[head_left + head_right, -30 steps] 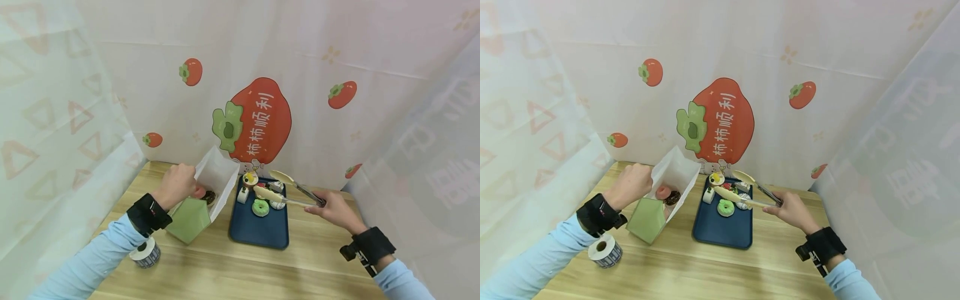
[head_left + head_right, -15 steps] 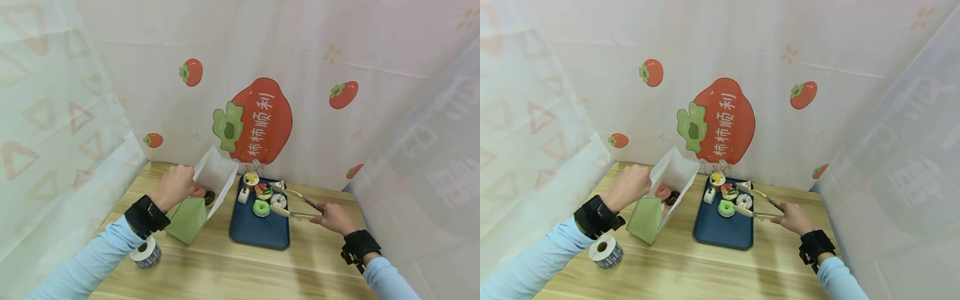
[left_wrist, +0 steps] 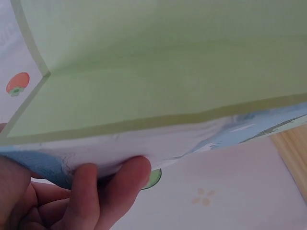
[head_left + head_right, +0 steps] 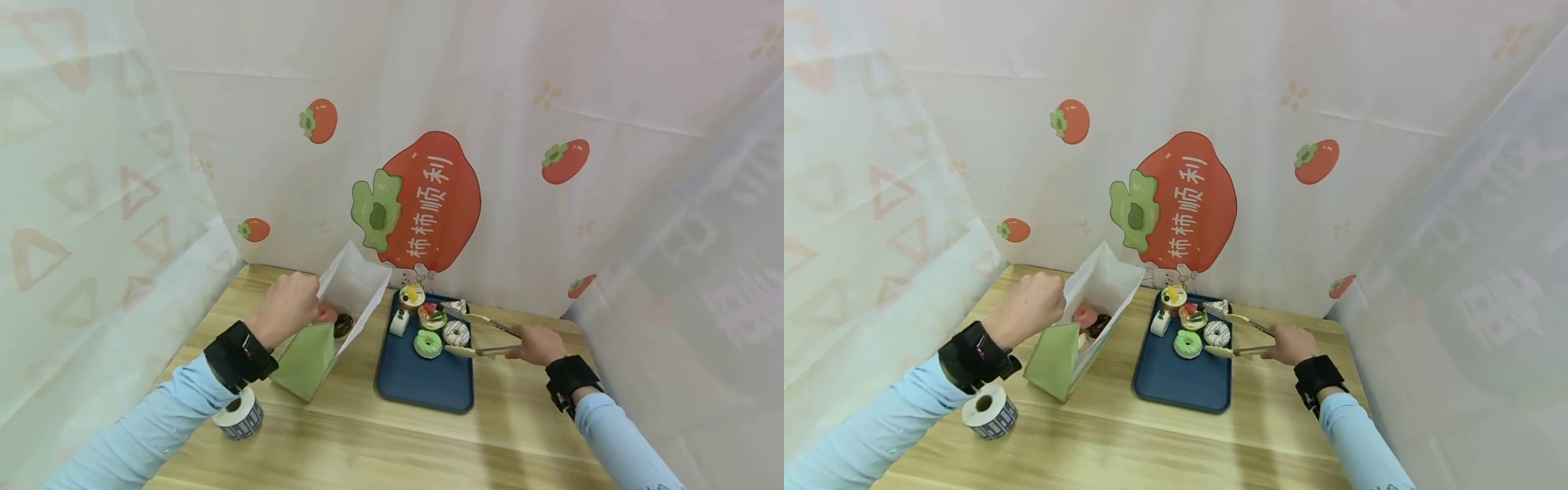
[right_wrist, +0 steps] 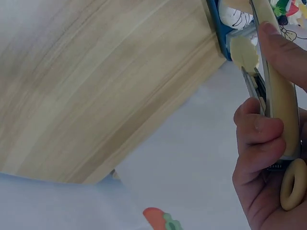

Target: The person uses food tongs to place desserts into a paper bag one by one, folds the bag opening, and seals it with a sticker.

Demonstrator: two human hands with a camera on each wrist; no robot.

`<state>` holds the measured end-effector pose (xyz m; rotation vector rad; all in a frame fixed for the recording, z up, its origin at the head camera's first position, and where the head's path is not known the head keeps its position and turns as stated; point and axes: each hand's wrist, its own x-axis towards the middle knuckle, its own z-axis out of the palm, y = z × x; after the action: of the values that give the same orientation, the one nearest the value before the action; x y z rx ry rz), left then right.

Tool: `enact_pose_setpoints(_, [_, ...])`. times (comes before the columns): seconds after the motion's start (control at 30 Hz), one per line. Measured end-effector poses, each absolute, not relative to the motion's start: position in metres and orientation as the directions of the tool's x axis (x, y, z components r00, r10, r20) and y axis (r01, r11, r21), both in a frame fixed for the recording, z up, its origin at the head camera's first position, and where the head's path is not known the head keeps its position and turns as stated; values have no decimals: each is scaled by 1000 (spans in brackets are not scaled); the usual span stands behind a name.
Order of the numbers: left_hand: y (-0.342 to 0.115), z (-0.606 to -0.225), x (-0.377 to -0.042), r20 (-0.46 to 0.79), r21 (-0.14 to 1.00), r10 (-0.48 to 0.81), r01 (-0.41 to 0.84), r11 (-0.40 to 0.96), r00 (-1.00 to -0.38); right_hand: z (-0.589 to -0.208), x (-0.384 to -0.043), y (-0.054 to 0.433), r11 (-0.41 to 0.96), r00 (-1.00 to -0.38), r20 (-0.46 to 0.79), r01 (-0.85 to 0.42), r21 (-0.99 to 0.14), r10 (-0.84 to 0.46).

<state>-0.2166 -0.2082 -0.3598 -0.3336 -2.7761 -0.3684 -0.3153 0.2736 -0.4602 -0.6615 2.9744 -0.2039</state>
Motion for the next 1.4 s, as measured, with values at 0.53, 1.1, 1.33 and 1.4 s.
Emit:
enact_pose_setpoints(0.53, [-207, -362, -219, 403, 179, 252, 346, 921, -880, -470, -336, 283, 901, -888, -192, -376, -216, -417])
enact_pose_setpoints(1.1, [-203, -361, -218, 385, 188, 231, 320, 929, -894, -461, -313, 299, 828, -864, -45, -464, -314, -501])
enact_pose_setpoints(1.33, [-201, -359, -217, 366, 200, 229, 317, 927, -902, -448, -284, 314, 780, -861, 35, -476, -406, -507])
enact_pose_setpoints(1.4, [-199, -358, -216, 355, 200, 226, 310, 929, -907, -444, -275, 316, 782, -868, 61, -473, -406, -493])
